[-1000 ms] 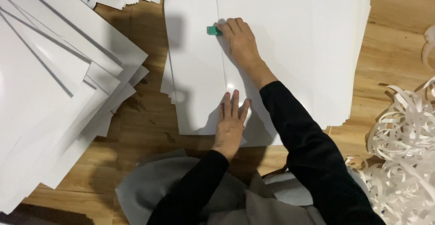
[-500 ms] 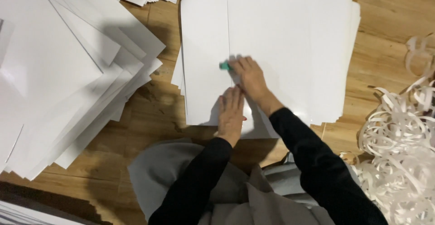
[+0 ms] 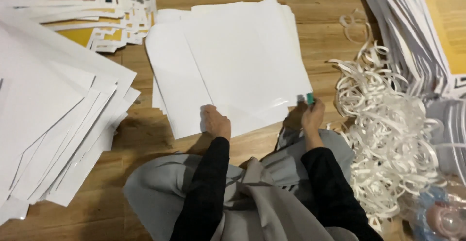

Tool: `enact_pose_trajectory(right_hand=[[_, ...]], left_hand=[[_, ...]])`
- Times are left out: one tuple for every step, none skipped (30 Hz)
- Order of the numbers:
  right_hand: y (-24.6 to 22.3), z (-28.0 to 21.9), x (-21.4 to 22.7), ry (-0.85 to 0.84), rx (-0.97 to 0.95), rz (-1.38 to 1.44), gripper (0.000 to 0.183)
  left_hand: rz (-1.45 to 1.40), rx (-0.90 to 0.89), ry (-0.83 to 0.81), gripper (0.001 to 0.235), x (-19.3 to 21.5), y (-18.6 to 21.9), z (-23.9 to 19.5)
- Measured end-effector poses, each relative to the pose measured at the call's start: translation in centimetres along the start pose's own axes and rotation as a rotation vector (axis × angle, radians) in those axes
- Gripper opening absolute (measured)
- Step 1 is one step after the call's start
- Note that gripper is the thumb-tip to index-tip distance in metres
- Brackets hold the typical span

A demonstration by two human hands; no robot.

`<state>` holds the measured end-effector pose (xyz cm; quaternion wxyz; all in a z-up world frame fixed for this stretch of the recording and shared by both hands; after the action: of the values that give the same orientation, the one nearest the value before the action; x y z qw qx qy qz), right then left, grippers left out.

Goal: The person folds large white sheets of paper in half lengthwise and uses a green tool to press and smooth the crease. They repeat this process for multiple sheets, stacking the finished folded papers on the floor.

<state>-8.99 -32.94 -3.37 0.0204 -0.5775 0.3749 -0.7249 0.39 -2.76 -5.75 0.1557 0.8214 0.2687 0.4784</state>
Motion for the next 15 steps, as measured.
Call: enact_pose_trajectory(right_hand=[[4.3,0.4,-0.3,0.108,-0.251,-0.100,0.032],[8.5,0.7,-0.6,0.214,-0.504,-0.196,0.029],[5.9,0.4,0.2,0.235,-0.529,-0.190,0.029],[3.3,0.1,1.2,0.318,-0.595,-0.211,0.030],[0.7,-0.1,2.0,0.394,-0.662,-0.234,0.032],[1.1,-0.2,1.3,0.408,-0.687,-0.231,0.032],[1.0,0.6,0.3,0.323,-0.445,-0.191,0.030],[0.7,1.4,-0.8,0.237,-0.204,-0.151,0.030],[-0.1,1.2,-0.4,0.241,-0.213,-0.147,0.030],[-1.0,1.0,-0.5,0.097,-0.224,-0.076,0.042],[-2.1,1.0,-0.7,-0.049,-0.231,-0.002,0.055],[-1.9,1.1,-0.8,-0.046,-0.236,0.004,0.055],[-1.8,1.1,-1.1,-0.080,-0.270,-0.021,0.063],[-1.8,1.1,-1.4,-0.113,-0.303,-0.047,0.070],[-1.7,1.4,-1.6,-0.119,-0.305,-0.037,0.070]], left_hand=[[-0.121,0.090,0.034,0.048,0.9,0.6,-0.7],[-0.242,0.181,0.066,0.058,1.7,1.2,-1.4],[-0.226,0.154,0.055,0.058,1.5,1.1,-1.1],[-0.204,0.191,0.088,0.058,1.4,0.9,-0.7],[-0.181,0.232,0.122,0.057,1.2,0.6,-0.3],[-0.165,0.211,0.111,0.057,2.1,1.9,-2.2],[-0.221,0.207,0.135,0.067,3.2,3.3,-3.8],[-0.278,0.203,0.158,0.079,4.3,4.5,-5.3],[-0.269,0.197,0.156,0.079,4.1,4.9,-5.5],[-0.180,0.240,0.161,0.073,3.9,5.2,-5.6],[-0.091,0.285,0.170,0.068,4.0,5.3,-5.5],[-0.084,0.280,0.172,0.068,3.6,5.3,-4.8],[-0.109,0.314,0.162,0.066,3.3,4.9,-4.2],[-0.134,0.348,0.152,0.065,3.1,4.5,-3.6],[-0.125,0.351,0.158,0.065,2.4,3.9,-2.7]])
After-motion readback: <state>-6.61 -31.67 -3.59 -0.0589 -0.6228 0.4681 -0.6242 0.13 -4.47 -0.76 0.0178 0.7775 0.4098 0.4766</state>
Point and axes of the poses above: each hand's wrist, its own z-axis towards the middle knuckle, its own x-axis out of the back of the hand, y = z × x, the point moved 2 cm from there along z, towards the middle knuckle, and after that the axes turned 7 degrees about -y, right-handed, at the moved point
